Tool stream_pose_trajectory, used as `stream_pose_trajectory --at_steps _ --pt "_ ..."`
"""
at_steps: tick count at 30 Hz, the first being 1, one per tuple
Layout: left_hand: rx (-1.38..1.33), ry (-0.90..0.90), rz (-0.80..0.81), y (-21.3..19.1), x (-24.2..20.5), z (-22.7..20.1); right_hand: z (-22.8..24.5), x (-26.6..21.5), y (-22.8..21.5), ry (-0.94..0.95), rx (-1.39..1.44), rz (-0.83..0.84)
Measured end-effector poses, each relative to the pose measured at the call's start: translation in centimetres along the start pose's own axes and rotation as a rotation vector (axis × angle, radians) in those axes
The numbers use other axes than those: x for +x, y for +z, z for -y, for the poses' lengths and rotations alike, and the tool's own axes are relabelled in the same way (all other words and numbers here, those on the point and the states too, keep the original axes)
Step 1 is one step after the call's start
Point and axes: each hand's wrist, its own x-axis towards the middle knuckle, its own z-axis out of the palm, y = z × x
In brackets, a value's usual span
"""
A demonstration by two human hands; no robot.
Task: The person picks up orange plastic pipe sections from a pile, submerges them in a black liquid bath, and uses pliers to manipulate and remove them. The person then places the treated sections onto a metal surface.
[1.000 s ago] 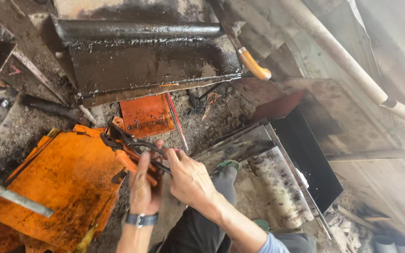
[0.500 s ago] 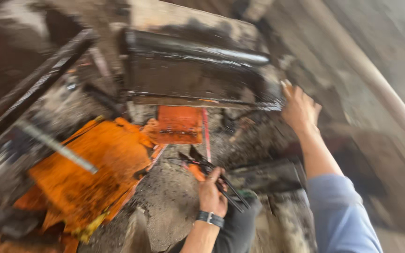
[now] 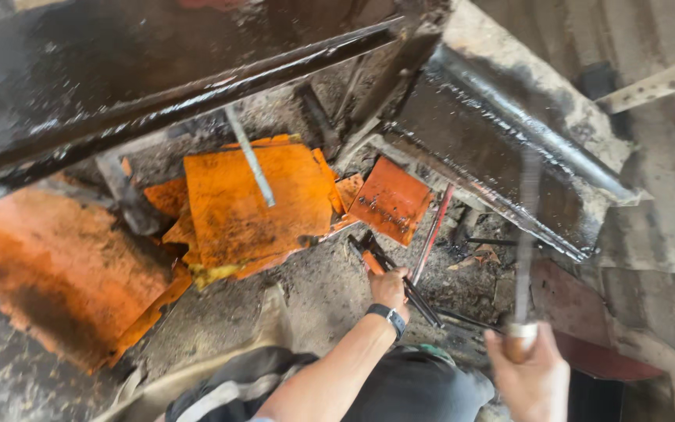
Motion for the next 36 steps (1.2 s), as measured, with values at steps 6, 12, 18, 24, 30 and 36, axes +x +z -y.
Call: stream_pose_trajectory --at_steps 6,12,18,24,30,36 --pt "-0.701 -0.285 0.13 -2.5 3.7 3.4 7.3 -4.6 5.1 -0.458 -0.496 0.098" --pt "0.007 0.194 0.226 -2.7 6.7 7.3 10.1 -5.2 4.9 -0.594 -0.533 0.103" --pt "-0.169 -0.018 0.171 -3.0 6.1 6.8 10.7 -5.1 4.8 -0.598 -0.564 0.097" --pt "-0.354 -0.007 0.083 -2.2 6.9 6.4 11.7 -4.5 4.6 -0.622 -0.567 0.107" --pt "-0.005 0.096 0.211 -3.5 7.4 8.1 14.2 -4.3 4.6 -0.569 -0.614 0.192" --pt "-0.378 -0.112 0.496 -5.6 6.1 8.2 20.7 -0.4 12.6 -0.693 -0.519 0.16"
